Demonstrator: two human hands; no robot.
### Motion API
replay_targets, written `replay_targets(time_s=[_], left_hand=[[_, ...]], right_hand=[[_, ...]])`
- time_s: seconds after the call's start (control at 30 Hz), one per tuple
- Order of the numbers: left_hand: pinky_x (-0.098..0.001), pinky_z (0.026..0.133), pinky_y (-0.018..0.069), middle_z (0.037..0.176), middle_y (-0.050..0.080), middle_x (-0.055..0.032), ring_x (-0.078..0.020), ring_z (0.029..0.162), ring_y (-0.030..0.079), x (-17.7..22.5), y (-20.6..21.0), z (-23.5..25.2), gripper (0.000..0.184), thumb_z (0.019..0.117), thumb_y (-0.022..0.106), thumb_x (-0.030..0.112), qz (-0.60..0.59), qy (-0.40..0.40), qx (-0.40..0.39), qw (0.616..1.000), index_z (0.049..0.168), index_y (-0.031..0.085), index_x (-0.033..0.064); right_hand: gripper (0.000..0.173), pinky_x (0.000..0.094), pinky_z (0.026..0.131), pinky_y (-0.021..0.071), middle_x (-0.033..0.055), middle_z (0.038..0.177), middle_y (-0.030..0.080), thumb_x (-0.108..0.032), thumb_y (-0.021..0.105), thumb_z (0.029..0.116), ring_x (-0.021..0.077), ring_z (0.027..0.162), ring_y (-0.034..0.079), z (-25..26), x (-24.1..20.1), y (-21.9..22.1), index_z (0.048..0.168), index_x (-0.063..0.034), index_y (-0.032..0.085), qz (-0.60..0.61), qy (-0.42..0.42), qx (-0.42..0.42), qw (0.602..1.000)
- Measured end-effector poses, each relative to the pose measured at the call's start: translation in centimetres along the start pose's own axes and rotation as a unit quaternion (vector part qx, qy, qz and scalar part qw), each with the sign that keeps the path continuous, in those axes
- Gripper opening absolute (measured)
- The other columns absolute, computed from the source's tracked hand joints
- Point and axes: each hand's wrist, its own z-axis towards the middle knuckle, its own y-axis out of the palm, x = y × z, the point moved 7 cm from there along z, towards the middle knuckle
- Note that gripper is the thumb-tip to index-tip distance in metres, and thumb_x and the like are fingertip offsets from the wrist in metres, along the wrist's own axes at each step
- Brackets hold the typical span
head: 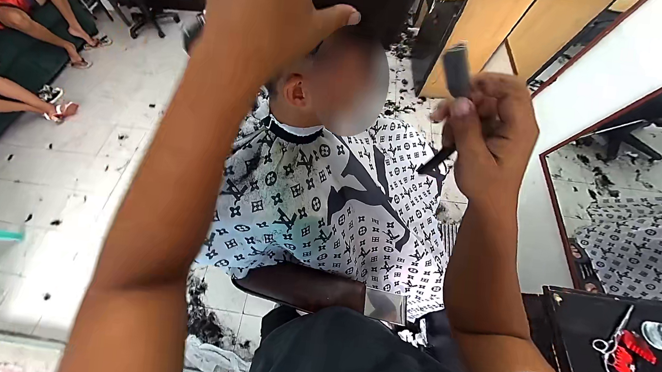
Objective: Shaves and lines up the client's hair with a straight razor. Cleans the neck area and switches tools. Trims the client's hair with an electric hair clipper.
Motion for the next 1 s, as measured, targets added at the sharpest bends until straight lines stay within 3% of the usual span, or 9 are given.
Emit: replay_targets(time_s=[0.1,0.2,0.27,0.37,0.47,0.57,0.73,0.87,1.0], left_hand=[[-0.0445,0.096,0.0525,0.125,0.062,-0.023,-0.0303,0.113,0.062,3.6,-0.1,-6.7,0.053,0.0949,0.07,0.042,-0.187,0.075,0.133,0.97,0.129,0.067,0.002],[-0.0336,0.079,0.0565,0.119,0.068,-0.0082,-0.0135,0.094,0.064,6.4,8.5,-14.6,0.052,0.091,0.076,0.039,-0.426,0.056,-0.096,0.898,0.131,0.067,0.0081],[-0.0287,0.069,0.0534,0.102,0.072,-0.0035,-0.0073,0.076,0.062,7.7,13.7,-19.0,0.045,0.0914,0.076,0.034,-0.523,0.031,-0.295,0.799,0.126,0.069,0.0062],[-0.019,0.07,0.0535,0.09,0.07,0.0047,0.0019,0.074,0.061,7.0,15.4,-22.9,0.027,0.094,0.072,0.024,-0.632,0.013,-0.381,0.675,0.109,0.07,0.0015],[-0.0176,0.065,0.0528,0.093,0.072,0.0092,0.0023,0.072,0.062,3.8,16.5,-25.0,0.035,0.0919,0.074,0.038,-0.686,-0.031,-0.355,0.634,0.113,0.071,0.0092],[-0.0132,0.047,0.0411,0.078,0.065,0.0132,0.0044,0.053,0.048,1.1,17.9,-26.6,0.035,0.0915,0.074,0.046,-0.695,-0.071,-0.352,0.623,0.113,0.073,0.0187],[-0.0119,0.048,0.0429,0.075,0.062,0.0165,0.0057,0.053,0.049,-0.3,17.3,-30.1,0.014,0.1005,0.061,0.024,-0.65,-0.12,-0.325,0.676,0.112,0.068,0.0187],[-0.0171,0.074,0.0551,0.091,0.069,0.0063,0.0052,0.079,0.063,4.7,17.5,-34.0,0.019,0.0968,0.062,0.006,-0.552,-0.035,-0.352,0.756,0.112,0.065,-0.0048],[-0.0152,0.067,0.0536,0.083,0.066,0.0061,0.0052,0.071,0.06,11.4,20.8,-34.2,0.021,0.095,0.064,0.006,-0.543,-0.013,-0.34,0.768,0.112,0.066,-0.006]], right_hand=[[0.024,0.0186,0.061,0.0519,-0.0103,0.086,0.065,-0.027,0.044,0.1108,-0.0002,0.067,0.059,-3.4,-1.9,-0.9,0.128,-0.0153,0.056,0.119,0.053,0.087,0.988],[0.02,0.0224,0.059,0.0532,-0.01,0.075,0.061,-0.03,0.042,0.1104,0.0045,0.061,0.058,-6.6,-3.6,0.0,0.117,-0.0215,0.058,0.277,0.114,0.216,0.929],[0.018,0.0243,0.062,0.0557,-0.0111,0.075,0.062,-0.035,0.043,0.1098,0.0051,0.062,0.06,-8.6,-4.4,0.9,0.114,-0.0268,0.058,0.298,0.146,0.266,0.905],[0.02,0.0297,0.07,0.0625,-0.0083,0.088,0.071,-0.041,0.049,0.1074,0.0086,0.076,0.07,-12.4,-4.9,2.5,0.113,-0.0269,0.062,0.183,0.236,0.197,0.934],[0.03,0.0338,0.068,0.0614,0.0091,0.099,0.071,-0.021,0.043,0.1098,0.0144,0.075,0.07,-18.2,-4.1,4.6,0.122,0.0007,0.058,-0.037,0.402,-0.01,0.915],[0.036,0.0483,0.082,0.0558,0.0159,0.098,0.072,-0.025,0.039,0.112,0.0262,0.083,0.07,-26.8,-1.2,2.9,0.129,-0.0015,0.06,-0.159,0.534,-0.09,0.825],[0.043,0.0618,0.087,0.0565,0.0252,0.123,0.065,-0.021,0.048,0.1079,0.0406,0.101,0.069,-42.3,-0.7,-12.2,0.148,-0.005,0.049,-0.236,0.652,0.235,0.681],[0.051,0.0726,0.097,0.047,0.0327,0.136,0.057,-0.01,0.057,0.0981,0.0523,0.12,0.059,-50.7,-3.2,-24.4,0.148,-0.007,0.051,-0.369,0.701,0.304,0.529],[0.056,0.0732,0.097,0.0457,0.0325,0.134,0.058,-0.003,0.061,0.0917,0.0536,0.124,0.056,-56.1,-4.7,-31.4,0.147,-0.0083,0.053,-0.426,0.738,0.259,0.455]])
